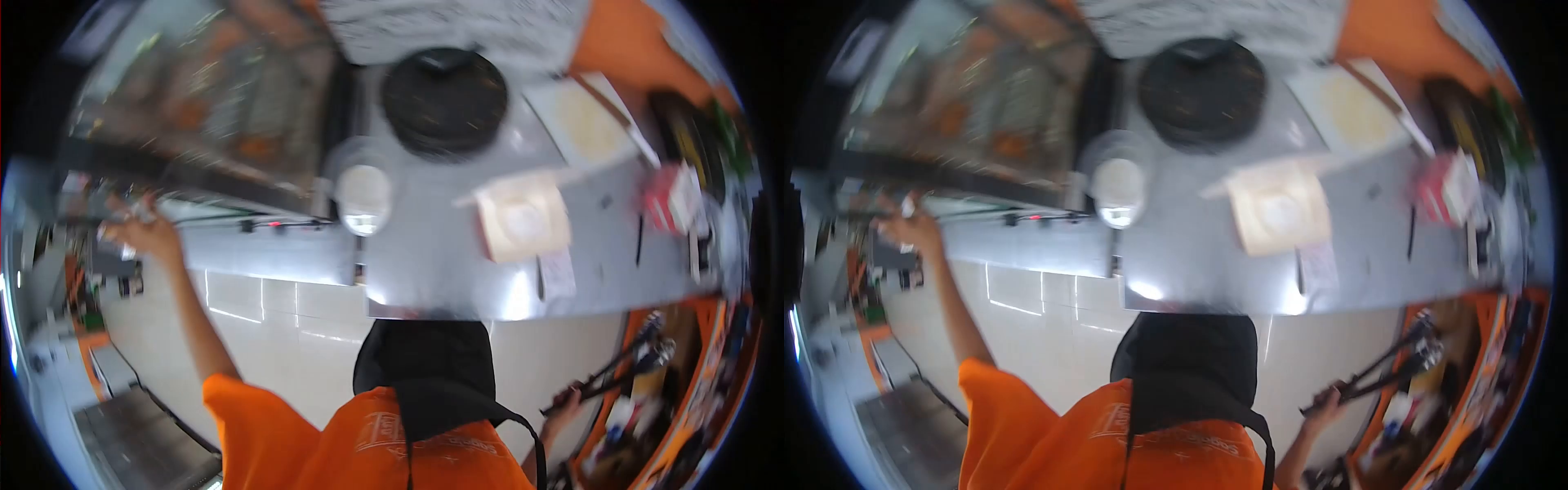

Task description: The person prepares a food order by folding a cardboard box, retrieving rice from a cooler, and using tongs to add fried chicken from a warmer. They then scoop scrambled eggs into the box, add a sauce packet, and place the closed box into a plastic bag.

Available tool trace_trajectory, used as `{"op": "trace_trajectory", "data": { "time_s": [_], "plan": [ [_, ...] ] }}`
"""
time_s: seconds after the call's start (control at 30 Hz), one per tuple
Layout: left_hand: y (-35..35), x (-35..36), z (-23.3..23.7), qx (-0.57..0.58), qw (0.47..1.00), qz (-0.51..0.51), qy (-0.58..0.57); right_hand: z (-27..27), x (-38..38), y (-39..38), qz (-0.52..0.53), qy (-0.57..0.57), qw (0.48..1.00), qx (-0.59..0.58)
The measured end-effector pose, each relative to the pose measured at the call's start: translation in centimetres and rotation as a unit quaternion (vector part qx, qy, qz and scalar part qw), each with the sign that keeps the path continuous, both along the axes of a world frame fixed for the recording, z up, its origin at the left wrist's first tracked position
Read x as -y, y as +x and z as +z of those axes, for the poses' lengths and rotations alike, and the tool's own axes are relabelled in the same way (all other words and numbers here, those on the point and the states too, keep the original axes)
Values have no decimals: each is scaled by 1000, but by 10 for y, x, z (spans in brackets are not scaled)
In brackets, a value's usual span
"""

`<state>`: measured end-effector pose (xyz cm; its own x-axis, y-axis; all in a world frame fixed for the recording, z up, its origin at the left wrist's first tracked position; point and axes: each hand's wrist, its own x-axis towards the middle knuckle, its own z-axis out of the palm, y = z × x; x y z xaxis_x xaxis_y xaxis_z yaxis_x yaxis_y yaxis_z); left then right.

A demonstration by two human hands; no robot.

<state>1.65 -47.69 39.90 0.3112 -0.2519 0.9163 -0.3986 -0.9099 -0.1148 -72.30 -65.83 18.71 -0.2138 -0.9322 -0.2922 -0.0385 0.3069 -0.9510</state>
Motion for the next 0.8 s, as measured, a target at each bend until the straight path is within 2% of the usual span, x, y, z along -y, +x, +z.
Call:
{"op": "trace_trajectory", "data": {
  "time_s": [0.07,0.13,0.17,0.23,0.33,0.43,0.47,0.53,0.8],
  "plan": [
    [-6,-4,7,-39,998,-27,-39,71,31,59,101,-140,981,-88],
    [3,-12,13,-73,994,-42,-66,81,59,58,182,-186,952,-164],
    [6,-22,16,-77,995,-34,-54,127,57,99,230,-221,935,-153],
    [17,-38,20,-79,994,-49,-53,176,48,144,273,-257,909,-182],
    [39,-55,19,-63,987,-119,-86,203,19,191,318,-350,840,-266],
    [63,-73,14,-78,978,-162,-104,230,-36,250,398,-333,789,-327],
    [71,-79,12,-79,976,-172,-104,239,-55,273,440,-284,785,-332],
    [88,-91,12,-75,973,-193,-101,248,-86,324,495,-315,736,-336],
    [126,-129,18,-100,956,-254,-107,246,-170,431,479,-239,756,-376]
  ]
}}
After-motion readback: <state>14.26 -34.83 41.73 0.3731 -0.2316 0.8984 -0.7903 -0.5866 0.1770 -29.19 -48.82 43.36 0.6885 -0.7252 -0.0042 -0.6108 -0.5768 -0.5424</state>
